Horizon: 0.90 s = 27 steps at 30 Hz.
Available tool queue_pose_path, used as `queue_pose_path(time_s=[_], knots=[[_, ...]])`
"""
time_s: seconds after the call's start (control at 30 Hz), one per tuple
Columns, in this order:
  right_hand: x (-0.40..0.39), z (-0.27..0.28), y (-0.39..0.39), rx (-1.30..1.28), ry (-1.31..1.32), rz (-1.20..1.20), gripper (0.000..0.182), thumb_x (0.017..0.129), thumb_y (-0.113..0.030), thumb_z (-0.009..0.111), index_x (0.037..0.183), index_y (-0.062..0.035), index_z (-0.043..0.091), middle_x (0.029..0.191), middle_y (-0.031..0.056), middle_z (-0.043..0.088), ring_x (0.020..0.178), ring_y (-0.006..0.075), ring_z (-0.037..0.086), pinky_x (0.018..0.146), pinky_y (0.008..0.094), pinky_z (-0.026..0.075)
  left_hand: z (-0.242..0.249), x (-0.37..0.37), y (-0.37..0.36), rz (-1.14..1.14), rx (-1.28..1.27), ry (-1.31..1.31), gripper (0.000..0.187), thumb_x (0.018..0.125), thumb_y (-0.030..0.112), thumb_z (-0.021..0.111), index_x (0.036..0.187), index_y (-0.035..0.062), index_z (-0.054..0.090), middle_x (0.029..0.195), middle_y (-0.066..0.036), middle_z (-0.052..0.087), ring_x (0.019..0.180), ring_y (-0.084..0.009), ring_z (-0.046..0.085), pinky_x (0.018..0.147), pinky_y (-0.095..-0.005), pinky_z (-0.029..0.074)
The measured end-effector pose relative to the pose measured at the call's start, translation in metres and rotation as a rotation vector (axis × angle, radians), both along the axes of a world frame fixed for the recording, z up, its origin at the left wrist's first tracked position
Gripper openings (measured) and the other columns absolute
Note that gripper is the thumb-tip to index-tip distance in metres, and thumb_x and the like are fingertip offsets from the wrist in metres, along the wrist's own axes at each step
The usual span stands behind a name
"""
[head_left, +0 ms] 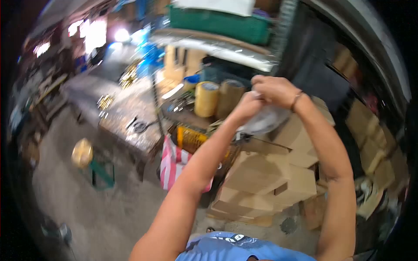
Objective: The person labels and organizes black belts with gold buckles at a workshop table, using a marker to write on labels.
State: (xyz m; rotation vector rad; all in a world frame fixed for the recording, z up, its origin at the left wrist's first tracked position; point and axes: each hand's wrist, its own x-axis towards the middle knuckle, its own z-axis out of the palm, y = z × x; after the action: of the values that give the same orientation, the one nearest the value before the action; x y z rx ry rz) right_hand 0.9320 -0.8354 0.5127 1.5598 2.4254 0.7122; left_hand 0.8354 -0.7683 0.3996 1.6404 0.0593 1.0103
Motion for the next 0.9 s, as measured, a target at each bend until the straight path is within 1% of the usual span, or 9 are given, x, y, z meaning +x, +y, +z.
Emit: queue_pose_path(time_s=[0.07, 0.1, 0.2, 0.27, 0.3, 0.47, 0.7, 0.83, 0.9], knots=[[-0.002, 0.006, 0.01, -0.09, 0.071, 0.085, 0.012, 0.08, -0.011, 0.061, 0.083, -0.0037, 0.052, 0.12, 0.0107, 0.056, 0.09, 0.0336, 0.06, 0.074, 0.039, 0.048, -0.012, 0.021, 0.009, -0.045, -0.092, -0.206, 0.019, 0.079, 0.006, 0.052, 0.092, -0.0002, 0.064, 0.089, -0.003, 0.063, 0.085, -0.0113, 0.054, 0.076, -0.0304, 0.045], [0.0, 0.01, 0.021, -0.123, 0.065, 0.179, 0.013, 0.08, -0.009, 0.061, 0.083, -0.0035, 0.05, 0.107, 0.0135, 0.059, 0.084, 0.0317, 0.061, 0.072, 0.0381, 0.047, -0.009, 0.016, 0.005, 0.006, -0.126, -0.177, 0.02, 0.076, 0.006, 0.055, 0.092, -0.0009, 0.064, 0.089, -0.003, 0.063, 0.085, -0.0115, 0.054, 0.075, -0.0309, 0.045], [-0.012, 0.02, 0.025, -0.354, 0.36, -0.184, 0.013, 0.081, -0.011, 0.061, 0.087, -0.0029, 0.053, 0.075, 0.0165, 0.059, 0.07, 0.0296, 0.059, 0.065, 0.0385, 0.046, -0.011, 0.019, 0.007, -0.051, -0.166, -0.129, 0.028, 0.073, 0.005, 0.057, 0.1, -0.0029, 0.063, 0.092, -0.008, 0.064, 0.086, -0.0191, 0.058, 0.077, -0.0345, 0.046], [-0.004, 0.014, 0.033, -0.256, 0.407, -0.065, 0.012, 0.083, -0.011, 0.059, 0.085, -0.0018, 0.051, 0.075, 0.0175, 0.058, 0.068, 0.0311, 0.057, 0.065, 0.0377, 0.046, -0.014, 0.03, 0.01, 0.164, -0.127, -0.099, 0.031, 0.071, 0.011, 0.062, 0.1, -0.0008, 0.063, 0.09, -0.014, 0.064, 0.085, -0.0216, 0.06, 0.077, -0.0346, 0.047], [-0.004, 0.01, 0.035, -0.221, 0.498, -0.105, 0.012, 0.084, -0.011, 0.058, 0.084, -0.0012, 0.051, 0.075, 0.0188, 0.058, 0.068, 0.0338, 0.055, 0.065, 0.038, 0.045, -0.003, 0.015, 0.001, 0.256, -0.092, 0.079, 0.033, 0.071, 0.012, 0.06, 0.102, -0.0011, 0.062, 0.097, -0.023, 0.063, 0.093, -0.0328, 0.061, 0.081, -0.0388, 0.047], [0.003, -0.006, 0.052, 0.062, 0.254, -0.083, 0.014, 0.082, -0.014, 0.058, 0.082, -0.0011, 0.052, 0.078, 0.0244, 0.057, 0.078, 0.0454, 0.052, 0.065, 0.0464, 0.044, -0.009, 0.039, -0.02, 0.713, -0.36, -0.13, 0.031, 0.079, 0.012, 0.061, 0.107, 0.0036, 0.05, 0.097, -0.028, 0.061, 0.096, -0.0494, 0.054, 0.082, -0.0524, 0.043], [0.002, -0.01, 0.074, 0.199, 0.159, -0.236, 0.02, 0.083, -0.021, 0.058, 0.092, -0.0029, 0.058, 0.09, 0.0252, 0.062, 0.09, 0.0433, 0.058, 0.075, 0.0503, 0.045, -0.021, 0.04, -0.02, 0.907, -0.037, -0.136, 0.022, 0.083, 0.013, 0.056, 0.1, 0.0035, 0.047, 0.098, -0.026, 0.06, 0.095, -0.0469, 0.055, 0.077, -0.0518, 0.043], [-0.007, -0.013, 0.043, 0.26, 0.457, -0.086, 0.021, 0.088, -0.018, 0.056, 0.103, -0.0042, 0.06, 0.095, 0.0213, 0.064, 0.092, 0.0404, 0.06, 0.077, 0.0453, 0.047, -0.019, 0.035, -0.021, 0.769, -0.138, -0.057, 0.017, 0.081, 0.012, 0.055, 0.092, -0.0012, 0.056, 0.092, -0.026, 0.061, 0.092, -0.0462, 0.055, 0.077, -0.0507, 0.044], [0.004, -0.019, 0.028, 0.296, 0.635, 0.029, 0.024, 0.089, -0.015, 0.054, 0.11, -0.0043, 0.06, 0.1, 0.0194, 0.065, 0.093, 0.0352, 0.063, 0.079, 0.0397, 0.049, -0.032, 0.052, 0.006, 0.477, -0.157, -0.234, 0.022, 0.081, 0.015, 0.056, 0.092, -0.0029, 0.062, 0.08, -0.018, 0.063, 0.079, -0.0275, 0.062, 0.073, -0.0403, 0.048]])
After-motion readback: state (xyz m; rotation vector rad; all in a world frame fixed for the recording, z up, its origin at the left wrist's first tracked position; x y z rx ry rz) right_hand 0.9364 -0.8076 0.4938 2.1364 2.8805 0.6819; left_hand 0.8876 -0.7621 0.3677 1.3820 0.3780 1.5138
